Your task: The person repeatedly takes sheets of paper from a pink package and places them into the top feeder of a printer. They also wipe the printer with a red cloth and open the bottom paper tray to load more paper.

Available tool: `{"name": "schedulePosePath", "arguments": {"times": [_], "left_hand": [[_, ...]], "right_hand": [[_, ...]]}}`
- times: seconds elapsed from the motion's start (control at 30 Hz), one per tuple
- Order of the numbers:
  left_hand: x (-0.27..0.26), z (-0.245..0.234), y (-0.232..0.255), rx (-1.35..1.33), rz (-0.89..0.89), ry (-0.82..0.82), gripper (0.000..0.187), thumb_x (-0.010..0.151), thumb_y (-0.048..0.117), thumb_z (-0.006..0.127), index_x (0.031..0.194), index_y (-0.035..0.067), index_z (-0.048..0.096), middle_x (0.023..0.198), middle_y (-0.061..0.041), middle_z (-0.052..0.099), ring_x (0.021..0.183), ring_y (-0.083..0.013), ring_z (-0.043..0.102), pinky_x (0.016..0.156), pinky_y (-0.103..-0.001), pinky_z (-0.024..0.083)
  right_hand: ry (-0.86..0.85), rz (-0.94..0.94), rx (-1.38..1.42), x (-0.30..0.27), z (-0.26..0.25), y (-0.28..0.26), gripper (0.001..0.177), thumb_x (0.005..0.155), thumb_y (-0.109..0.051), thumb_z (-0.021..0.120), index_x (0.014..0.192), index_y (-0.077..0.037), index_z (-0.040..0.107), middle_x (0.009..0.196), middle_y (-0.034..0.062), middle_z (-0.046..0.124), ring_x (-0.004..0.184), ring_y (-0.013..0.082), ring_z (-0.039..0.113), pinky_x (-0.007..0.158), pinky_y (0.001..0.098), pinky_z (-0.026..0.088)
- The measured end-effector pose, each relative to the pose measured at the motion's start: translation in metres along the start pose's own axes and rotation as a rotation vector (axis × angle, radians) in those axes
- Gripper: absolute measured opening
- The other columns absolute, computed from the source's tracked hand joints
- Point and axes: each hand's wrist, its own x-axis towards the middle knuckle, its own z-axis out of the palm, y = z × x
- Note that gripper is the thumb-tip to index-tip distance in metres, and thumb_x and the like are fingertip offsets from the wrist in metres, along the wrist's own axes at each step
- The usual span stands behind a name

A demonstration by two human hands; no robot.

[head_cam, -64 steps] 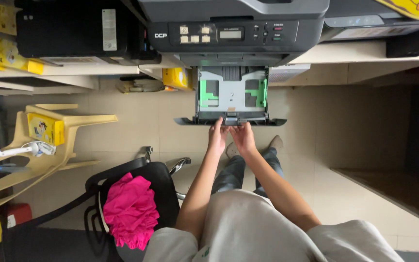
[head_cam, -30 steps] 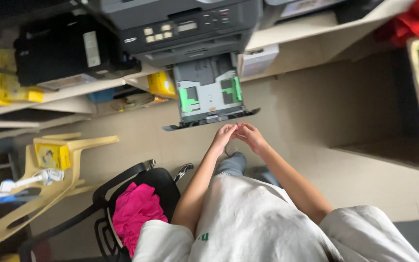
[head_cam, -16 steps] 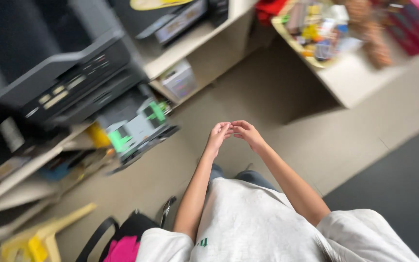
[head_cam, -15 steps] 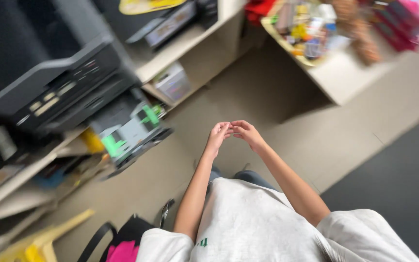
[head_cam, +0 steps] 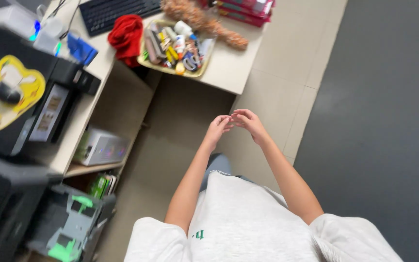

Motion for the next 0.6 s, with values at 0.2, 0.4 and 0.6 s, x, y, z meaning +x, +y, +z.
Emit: {"name": "schedulePosePath", "arguments": {"times": [0.2,0.4,0.6], "left_hand": [[0.093,0.033,0.043,0.020,-0.004,-0.109,0.034,0.106,0.029,0.053,0.128,0.005,0.061,0.123,-0.008,0.070,0.110,-0.0192,0.070,0.094,-0.032,0.054],[0.207,0.061,0.099,0.008,-0.013,-0.134,0.034,0.105,0.030,0.054,0.127,0.005,0.062,0.122,-0.008,0.071,0.109,-0.0205,0.071,0.092,-0.032,0.055],[0.330,0.055,0.137,-0.100,0.027,-0.107,0.034,0.105,0.029,0.054,0.127,0.004,0.060,0.123,-0.010,0.070,0.110,-0.0229,0.071,0.093,-0.033,0.056]], "right_hand": [[0.100,-0.051,0.055,0.042,-0.066,-0.044,0.032,0.103,-0.018,0.056,0.132,-0.004,0.060,0.125,0.0085,0.070,0.114,0.0178,0.068,0.098,0.0336,0.054],[0.095,-0.138,0.027,0.113,-0.132,-0.111,0.030,0.104,-0.017,0.054,0.130,-0.003,0.061,0.123,0.0099,0.071,0.111,0.0191,0.070,0.095,0.0336,0.055],[0.118,-0.145,-0.031,0.198,-0.175,-0.187,0.030,0.105,-0.017,0.052,0.129,-0.003,0.060,0.123,0.0093,0.071,0.110,0.0185,0.071,0.094,0.0314,0.055]]}}
